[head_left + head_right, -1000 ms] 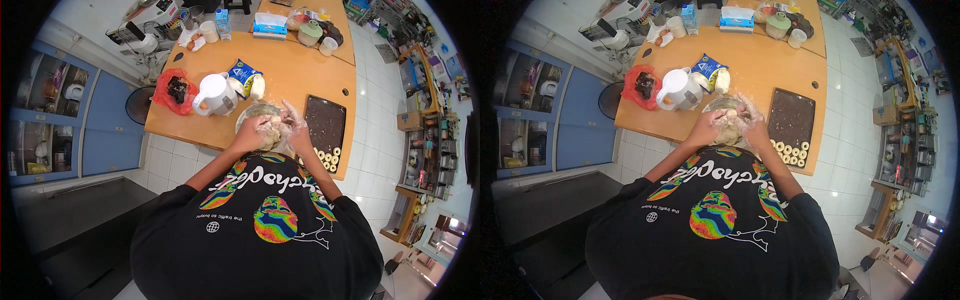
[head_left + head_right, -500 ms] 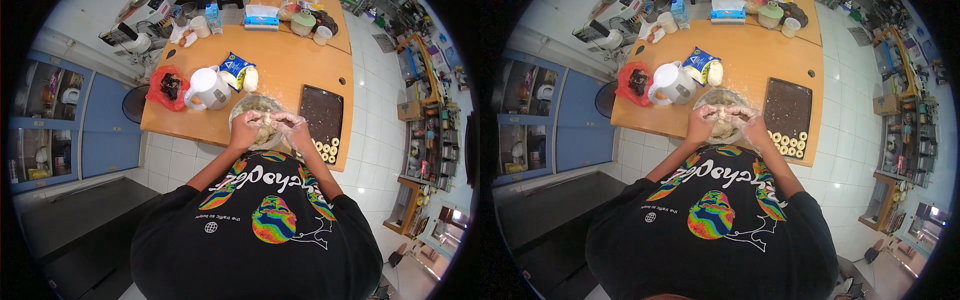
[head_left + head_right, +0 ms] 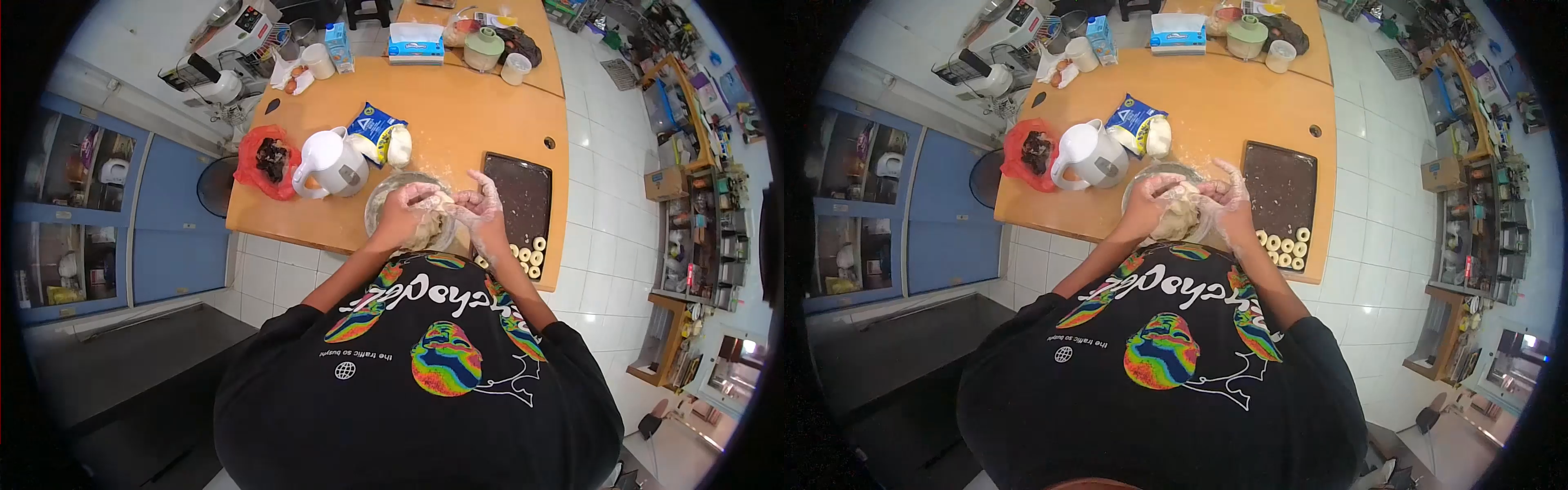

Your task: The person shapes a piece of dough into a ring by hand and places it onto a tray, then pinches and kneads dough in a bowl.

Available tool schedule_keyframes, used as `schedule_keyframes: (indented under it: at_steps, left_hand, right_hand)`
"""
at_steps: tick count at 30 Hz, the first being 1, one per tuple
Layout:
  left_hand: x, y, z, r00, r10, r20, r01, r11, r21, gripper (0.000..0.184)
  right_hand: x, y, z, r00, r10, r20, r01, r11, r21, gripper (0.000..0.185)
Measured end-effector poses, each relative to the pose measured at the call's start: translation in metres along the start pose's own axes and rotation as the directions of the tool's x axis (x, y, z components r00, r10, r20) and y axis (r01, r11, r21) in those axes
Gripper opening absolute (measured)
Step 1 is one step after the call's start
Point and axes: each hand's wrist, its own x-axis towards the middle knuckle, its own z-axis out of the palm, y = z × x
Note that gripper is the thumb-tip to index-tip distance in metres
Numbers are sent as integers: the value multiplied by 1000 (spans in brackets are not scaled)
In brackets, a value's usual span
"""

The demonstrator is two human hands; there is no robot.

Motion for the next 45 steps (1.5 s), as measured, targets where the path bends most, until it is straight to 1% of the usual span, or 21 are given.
schedule_keyframes:
  at_steps: [1,5,7,9,12,14,16,18,19,21,24,27,29,30,32,34,36,37,39,42,45]
  left_hand:
    - [2,-2,1,997,-22,-71,14,994,-109,37]
    - [1,11,1,981,-146,-126,98,940,-326,37]
    - [0,6,1,984,-159,-83,117,919,-378,34]
    - [0,16,-1,983,-186,1,166,875,-455,20]
    - [1,1,-8,994,-110,-7,107,978,-178,15]
    - [-1,-1,-5,997,-81,-13,79,990,-120,15]
    - [-3,6,0,999,-48,-20,46,997,-69,15]
    - [-2,14,3,977,-213,-12,185,875,-448,19]
    - [-1,12,3,977,-211,-11,184,875,-448,19]
    - [0,10,4,999,1,-35,-4,997,-71,20]
    - [-6,24,1,992,31,-121,-3,975,222,27]
    - [-3,10,-7,980,63,-186,-47,995,91,28]
    - [-7,13,-8,992,53,-116,-42,995,94,28]
    - [-8,18,-7,998,46,-46,-42,994,98,27]
    - [-10,15,-5,999,49,-6,-48,992,118,26]
    - [-10,-6,-6,998,44,37,-49,990,133,25]
    - [-8,-50,-9,969,242,-48,-225,948,227,24]
    - [-7,-27,-6,969,244,-43,-228,947,227,24]
    - [-9,13,-2,954,-299,-17,287,929,-232,27]
    - [-4,-3,-4,996,-82,-28,78,991,-109,27]
    - [-3,3,-5,989,-124,-79,102,966,-239,29]
  right_hand:
    - [2,-2,2,1000,6,7,-7,983,184,68]
    - [4,-3,3,998,-56,-11,57,990,131,62]
    - [11,2,-8,987,-74,140,112,953,-282,46]
    - [8,-10,-2,986,-73,151,106,969,-225,38]
    - [5,-22,4,977,-76,197,111,979,-170,25]
    - [5,-26,0,977,-42,207,125,903,-411,20]
    - [4,-19,-1,987,-54,151,117,886,-448,18]
    - [7,-17,-2,992,-73,99,112,866,-488,16]
    - [11,-17,-2,999,-32,22,39,871,-490,15]
    - [9,-17,1,998,13,-54,-38,873,-485,14]
    - [3,-26,11,992,106,-73,-126,917,-378,13]
    - [1,-32,14,997,-14,80,43,927,-373,13]
    - [7,-21,8,939,-291,180,341,842,-417,13]
    - [7,-18,6,939,-294,181,343,841,-417,13]
    - [8,-14,6,994,-35,101,58,972,-230,18]
    - [9,-14,9,997,-55,51,66,965,-254,20]
    - [6,-18,9,997,-74,-4,70,957,-282,23]
    - [6,-24,10,986,-165,34,162,865,-475,25]
    - [4,-28,11,965,-246,89,244,728,-640,27]
    - [-2,-28,12,951,-262,167,303,661,-687,33]
    - [-4,-34,17,944,-251,212,326,804,-498,38]
